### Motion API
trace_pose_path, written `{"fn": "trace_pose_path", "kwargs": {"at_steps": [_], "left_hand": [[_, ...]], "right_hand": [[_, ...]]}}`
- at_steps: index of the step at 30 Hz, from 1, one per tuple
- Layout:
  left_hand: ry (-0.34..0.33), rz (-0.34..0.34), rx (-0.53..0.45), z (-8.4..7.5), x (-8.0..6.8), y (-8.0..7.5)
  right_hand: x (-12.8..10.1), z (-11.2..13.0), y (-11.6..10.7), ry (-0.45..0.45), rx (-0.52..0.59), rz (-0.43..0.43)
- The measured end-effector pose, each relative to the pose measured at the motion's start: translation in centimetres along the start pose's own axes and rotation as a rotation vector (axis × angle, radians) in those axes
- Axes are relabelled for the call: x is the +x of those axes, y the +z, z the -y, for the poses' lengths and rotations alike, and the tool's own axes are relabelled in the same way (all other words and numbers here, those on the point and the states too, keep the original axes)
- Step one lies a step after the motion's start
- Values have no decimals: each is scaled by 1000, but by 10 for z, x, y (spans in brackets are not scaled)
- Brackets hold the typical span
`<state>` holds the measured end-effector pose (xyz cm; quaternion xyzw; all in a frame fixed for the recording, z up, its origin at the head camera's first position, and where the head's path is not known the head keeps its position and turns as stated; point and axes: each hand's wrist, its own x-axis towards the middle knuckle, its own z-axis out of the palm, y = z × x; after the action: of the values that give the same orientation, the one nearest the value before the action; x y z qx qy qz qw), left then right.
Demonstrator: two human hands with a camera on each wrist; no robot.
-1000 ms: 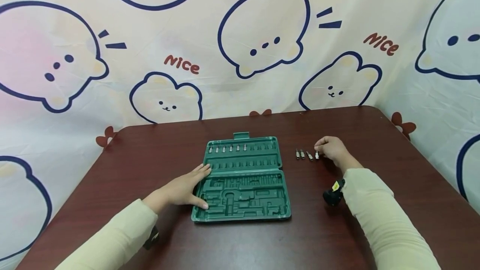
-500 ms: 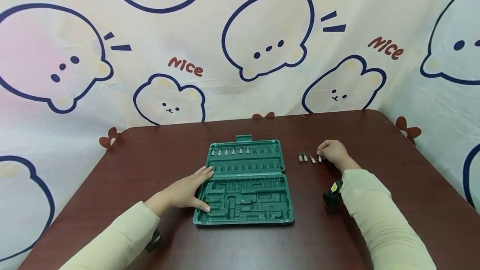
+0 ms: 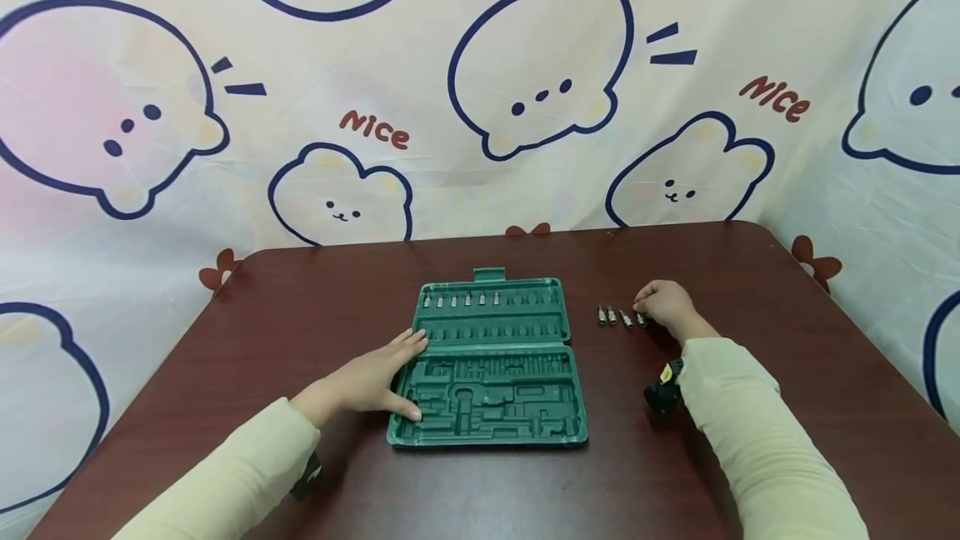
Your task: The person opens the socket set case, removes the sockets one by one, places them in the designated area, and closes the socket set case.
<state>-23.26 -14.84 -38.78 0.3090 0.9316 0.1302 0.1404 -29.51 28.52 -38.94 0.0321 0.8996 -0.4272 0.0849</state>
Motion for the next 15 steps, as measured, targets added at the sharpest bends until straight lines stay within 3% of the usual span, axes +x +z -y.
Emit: {"fn": "trace_pose_path", "kwargs": {"at_steps": [8, 15], "left_hand": [[-10, 3, -15, -2, 1, -1], [-24, 13, -25, -3, 0, 0]], "right_hand": [[-3, 1, -4, 19, 59, -22], [-5, 18, 1, 0, 96, -25]]}}
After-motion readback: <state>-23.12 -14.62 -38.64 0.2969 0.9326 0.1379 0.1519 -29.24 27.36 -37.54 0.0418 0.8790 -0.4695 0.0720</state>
